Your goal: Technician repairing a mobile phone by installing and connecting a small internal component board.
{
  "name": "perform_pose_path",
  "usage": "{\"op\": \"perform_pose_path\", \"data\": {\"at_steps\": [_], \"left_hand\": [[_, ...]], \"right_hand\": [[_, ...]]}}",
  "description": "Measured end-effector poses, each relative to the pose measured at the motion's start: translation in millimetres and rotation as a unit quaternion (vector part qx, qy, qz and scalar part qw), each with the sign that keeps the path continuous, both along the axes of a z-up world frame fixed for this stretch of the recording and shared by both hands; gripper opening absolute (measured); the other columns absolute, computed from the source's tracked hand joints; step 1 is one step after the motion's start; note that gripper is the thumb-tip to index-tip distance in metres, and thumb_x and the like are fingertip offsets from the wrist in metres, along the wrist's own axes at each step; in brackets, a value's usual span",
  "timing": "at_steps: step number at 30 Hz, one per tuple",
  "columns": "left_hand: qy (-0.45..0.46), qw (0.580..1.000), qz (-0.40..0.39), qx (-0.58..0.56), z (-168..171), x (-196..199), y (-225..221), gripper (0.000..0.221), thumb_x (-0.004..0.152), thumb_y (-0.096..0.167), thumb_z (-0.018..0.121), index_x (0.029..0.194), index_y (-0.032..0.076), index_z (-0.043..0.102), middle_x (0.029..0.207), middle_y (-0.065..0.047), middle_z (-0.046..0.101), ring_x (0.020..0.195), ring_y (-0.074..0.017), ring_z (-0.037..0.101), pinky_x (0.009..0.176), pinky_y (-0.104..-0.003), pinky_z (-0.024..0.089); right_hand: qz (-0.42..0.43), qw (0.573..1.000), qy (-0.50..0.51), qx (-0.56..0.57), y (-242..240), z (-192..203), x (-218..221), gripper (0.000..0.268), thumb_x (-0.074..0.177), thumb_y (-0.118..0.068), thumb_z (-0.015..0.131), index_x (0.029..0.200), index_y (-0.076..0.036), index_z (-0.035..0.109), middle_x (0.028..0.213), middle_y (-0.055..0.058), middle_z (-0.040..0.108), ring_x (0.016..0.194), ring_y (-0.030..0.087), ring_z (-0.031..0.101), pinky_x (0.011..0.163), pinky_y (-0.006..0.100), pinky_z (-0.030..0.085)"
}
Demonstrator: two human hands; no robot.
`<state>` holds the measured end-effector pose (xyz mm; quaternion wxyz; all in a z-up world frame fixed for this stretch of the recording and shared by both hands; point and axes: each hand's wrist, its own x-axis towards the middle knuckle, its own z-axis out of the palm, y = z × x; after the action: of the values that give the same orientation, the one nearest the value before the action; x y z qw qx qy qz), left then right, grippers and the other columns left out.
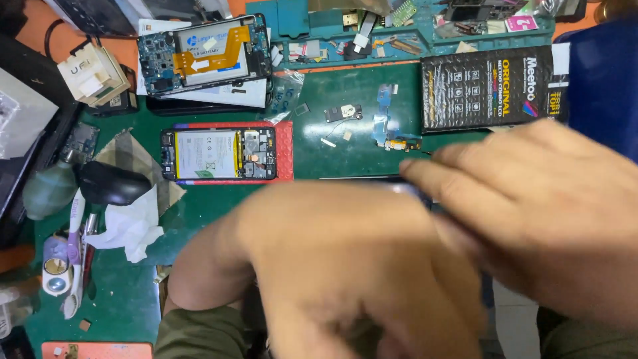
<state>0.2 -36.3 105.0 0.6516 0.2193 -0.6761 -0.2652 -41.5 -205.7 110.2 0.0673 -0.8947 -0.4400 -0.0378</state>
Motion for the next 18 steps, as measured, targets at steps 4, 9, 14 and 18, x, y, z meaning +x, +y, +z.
{"op": "perform_pose_path", "data": {"at_steps": [4,9,14,18], "left_hand": [[-0.103,0.927,0.352,0.076,0,5,20,0.026,0.088,0.013,0.038,0.071,0.001,0.053,0.068,-0.007,0.051,0.062,-0.0282,0.046,0.067,-0.038,0.039],[-0.223,0.738,0.628,0.103,-65,15,36,0.010,0.084,0.008,0.053,0.077,0.002,0.055,0.078,-0.010,0.055,0.064,-0.0252,0.046,0.065,-0.035,0.031],[-0.249,0.690,0.672,0.100,-103,14,41,0.011,0.083,0.011,0.056,0.074,0.005,0.058,0.076,-0.006,0.057,0.063,-0.0220,0.048,0.063,-0.033,0.030],[-0.279,0.682,0.667,0.109,-100,11,41,0.007,0.083,0.010,0.059,0.078,0.005,0.061,0.078,-0.005,0.058,0.064,-0.0225,0.047,0.064,-0.033,0.030]], "right_hand": [[-0.064,0.996,-0.034,0.052,-8,6,5,0.024,0.087,-0.018,0.057,0.104,0.000,0.060,0.103,0.014,0.061,0.083,0.030,0.057,0.069,0.040,0.040],[-0.027,0.968,-0.028,0.247,5,-8,10,0.009,0.091,0.012,0.054,0.096,0.016,0.060,0.099,0.029,0.059,0.089,0.038,0.057,0.080,0.042,0.044],[-0.045,0.927,-0.083,0.362,-5,-39,-5,0.005,0.083,0.018,0.052,0.087,0.017,0.055,0.082,0.030,0.055,0.068,0.034,0.052,0.066,0.039,0.044],[-0.082,0.806,-0.214,0.545,-42,-75,-42,0.008,0.091,-0.013,0.039,0.095,-0.007,0.042,0.067,0.010,0.042,0.051,0.017,0.036,0.054,0.032,0.032]]}}
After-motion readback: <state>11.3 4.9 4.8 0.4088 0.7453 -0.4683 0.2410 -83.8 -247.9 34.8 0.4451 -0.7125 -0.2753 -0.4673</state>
